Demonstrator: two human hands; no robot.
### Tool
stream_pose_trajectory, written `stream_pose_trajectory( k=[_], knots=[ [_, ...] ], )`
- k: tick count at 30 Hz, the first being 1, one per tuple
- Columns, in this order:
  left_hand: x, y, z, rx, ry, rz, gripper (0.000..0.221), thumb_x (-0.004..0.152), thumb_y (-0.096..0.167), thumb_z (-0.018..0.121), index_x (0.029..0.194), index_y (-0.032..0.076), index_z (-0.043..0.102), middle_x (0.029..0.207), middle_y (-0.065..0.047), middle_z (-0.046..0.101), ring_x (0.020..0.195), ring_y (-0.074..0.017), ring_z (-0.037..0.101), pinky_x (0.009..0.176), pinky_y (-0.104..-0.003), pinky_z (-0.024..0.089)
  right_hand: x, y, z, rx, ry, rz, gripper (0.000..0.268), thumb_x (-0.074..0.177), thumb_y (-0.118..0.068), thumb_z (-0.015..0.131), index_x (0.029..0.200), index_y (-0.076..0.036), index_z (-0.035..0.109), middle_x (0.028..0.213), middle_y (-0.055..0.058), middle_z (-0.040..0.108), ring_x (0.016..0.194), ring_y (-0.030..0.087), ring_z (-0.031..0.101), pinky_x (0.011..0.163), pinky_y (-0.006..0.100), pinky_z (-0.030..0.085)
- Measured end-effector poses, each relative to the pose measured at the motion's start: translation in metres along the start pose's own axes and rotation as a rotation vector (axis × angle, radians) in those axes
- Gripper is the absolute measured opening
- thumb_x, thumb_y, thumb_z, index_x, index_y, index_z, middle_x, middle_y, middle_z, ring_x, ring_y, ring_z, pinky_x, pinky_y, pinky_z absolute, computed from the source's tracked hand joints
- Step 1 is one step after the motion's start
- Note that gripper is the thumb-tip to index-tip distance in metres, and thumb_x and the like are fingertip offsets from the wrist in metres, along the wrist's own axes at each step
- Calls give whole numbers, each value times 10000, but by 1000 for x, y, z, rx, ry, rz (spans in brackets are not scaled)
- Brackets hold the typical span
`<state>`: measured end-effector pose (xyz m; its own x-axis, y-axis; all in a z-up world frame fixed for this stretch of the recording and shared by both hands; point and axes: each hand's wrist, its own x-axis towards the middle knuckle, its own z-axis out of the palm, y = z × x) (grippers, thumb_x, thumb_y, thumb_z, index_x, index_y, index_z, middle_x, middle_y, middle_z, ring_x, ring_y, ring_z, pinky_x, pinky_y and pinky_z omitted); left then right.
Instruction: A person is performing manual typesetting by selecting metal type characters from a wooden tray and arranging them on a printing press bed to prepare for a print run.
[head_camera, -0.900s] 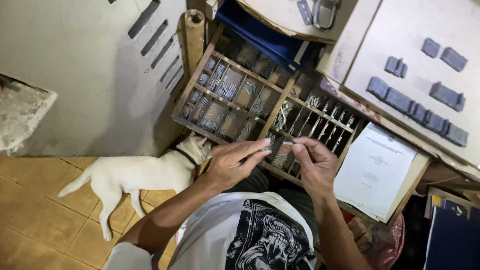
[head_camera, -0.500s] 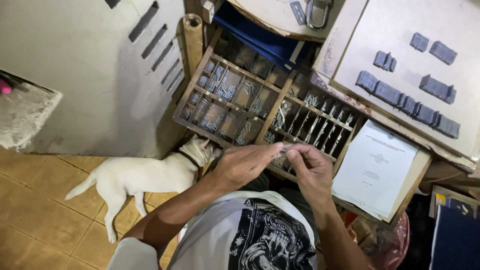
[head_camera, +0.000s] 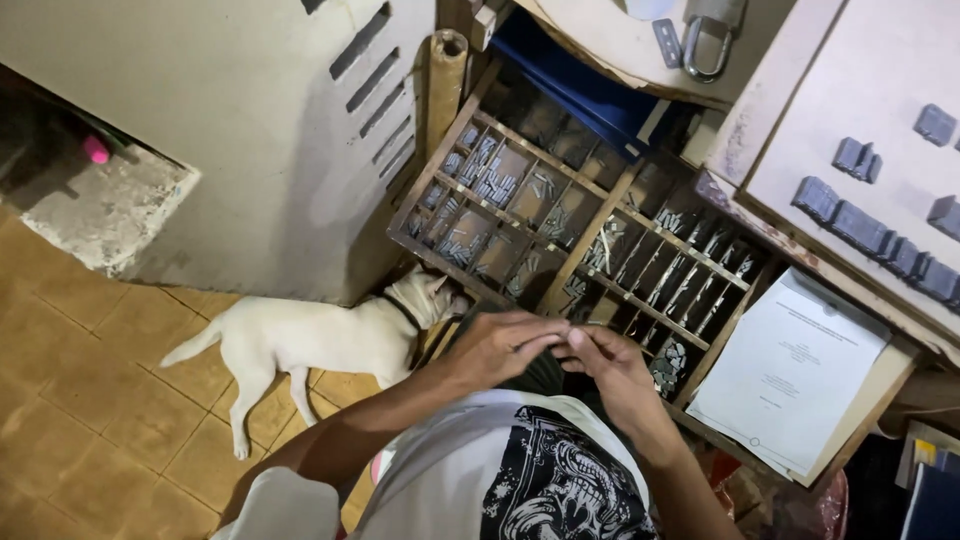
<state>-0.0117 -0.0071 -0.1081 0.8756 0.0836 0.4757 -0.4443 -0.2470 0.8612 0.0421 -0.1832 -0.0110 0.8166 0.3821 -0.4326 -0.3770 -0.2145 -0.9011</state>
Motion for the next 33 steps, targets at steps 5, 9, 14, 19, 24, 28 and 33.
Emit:
stream_pose_trajectory(
  k=[5, 9, 14, 19, 24, 28, 33],
  knots=[
    [-10, -2, -39, -20, 24, -189, 236, 948, 23, 712, 1141, 124, 802, 1048, -117, 801, 964, -296, 766, 786, -381, 621, 72, -2, 1, -719, 13, -374, 190, 999, -207, 670, 1090, -84, 783, 854, 156, 757, 833, 332, 760, 736, 451, 611],
    [-10, 16, -62, 9, 45, -332, 205, 945, 50, 715, 1118, 93, 816, 998, -123, 810, 903, -287, 776, 702, -346, 625, 165, 10, 6, -1163, 40, -579, 202, 1060, -327, 603, 1069, -185, 746, 963, 26, 701, 951, 252, 705, 822, 418, 576],
    [-19, 23, -63, 38, 69, -386, 179, 916, 37, 735, 1063, 84, 826, 968, -138, 811, 877, -298, 778, 662, -354, 630, 192, -20, 47, -1206, 55, -914, 161, 1008, -267, 651, 1114, -225, 763, 975, 94, 715, 946, 317, 694, 864, 447, 560],
    [-8, 39, -70, 46, 121, -419, 187, 893, 38, 740, 1032, 113, 839, 950, -86, 819, 854, -229, 785, 656, -333, 631, 227, 2, 37, -1454, -57, -953, 269, 1035, -93, 557, 1192, -105, 776, 1029, 76, 774, 1151, 200, 680, 1054, 194, 463],
    [11, 51, -72, -79, 134, -355, 215, 896, -10, 748, 1096, 41, 807, 1057, -174, 803, 952, -272, 777, 732, -343, 638, 304, 83, 22, -1726, 193, -911, 321, 1048, -477, 528, 1032, -161, 581, 1063, 57, 576, 1021, 261, 601, 897, 480, 424],
    [18, 49, -65, -85, 170, -279, 227, 893, -41, 743, 1099, 28, 809, 1047, -167, 807, 972, -291, 773, 752, -357, 644, 228, 25, 18, -1273, 33, -836, 208, 1004, -263, 629, 1079, -88, 711, 1029, 135, 702, 1038, 365, 684, 912, 499, 496],
    [29, 45, -56, -18, 178, -133, 224, 902, -53, 720, 1087, 45, 799, 1026, -168, 804, 958, -336, 770, 729, -401, 637, 104, -15, -5, -558, 49, -671, 183, 1083, -125, 569, 1172, -70, 719, 904, 85, 685, 891, 275, 725, 837, 395, 573]
  ],
)
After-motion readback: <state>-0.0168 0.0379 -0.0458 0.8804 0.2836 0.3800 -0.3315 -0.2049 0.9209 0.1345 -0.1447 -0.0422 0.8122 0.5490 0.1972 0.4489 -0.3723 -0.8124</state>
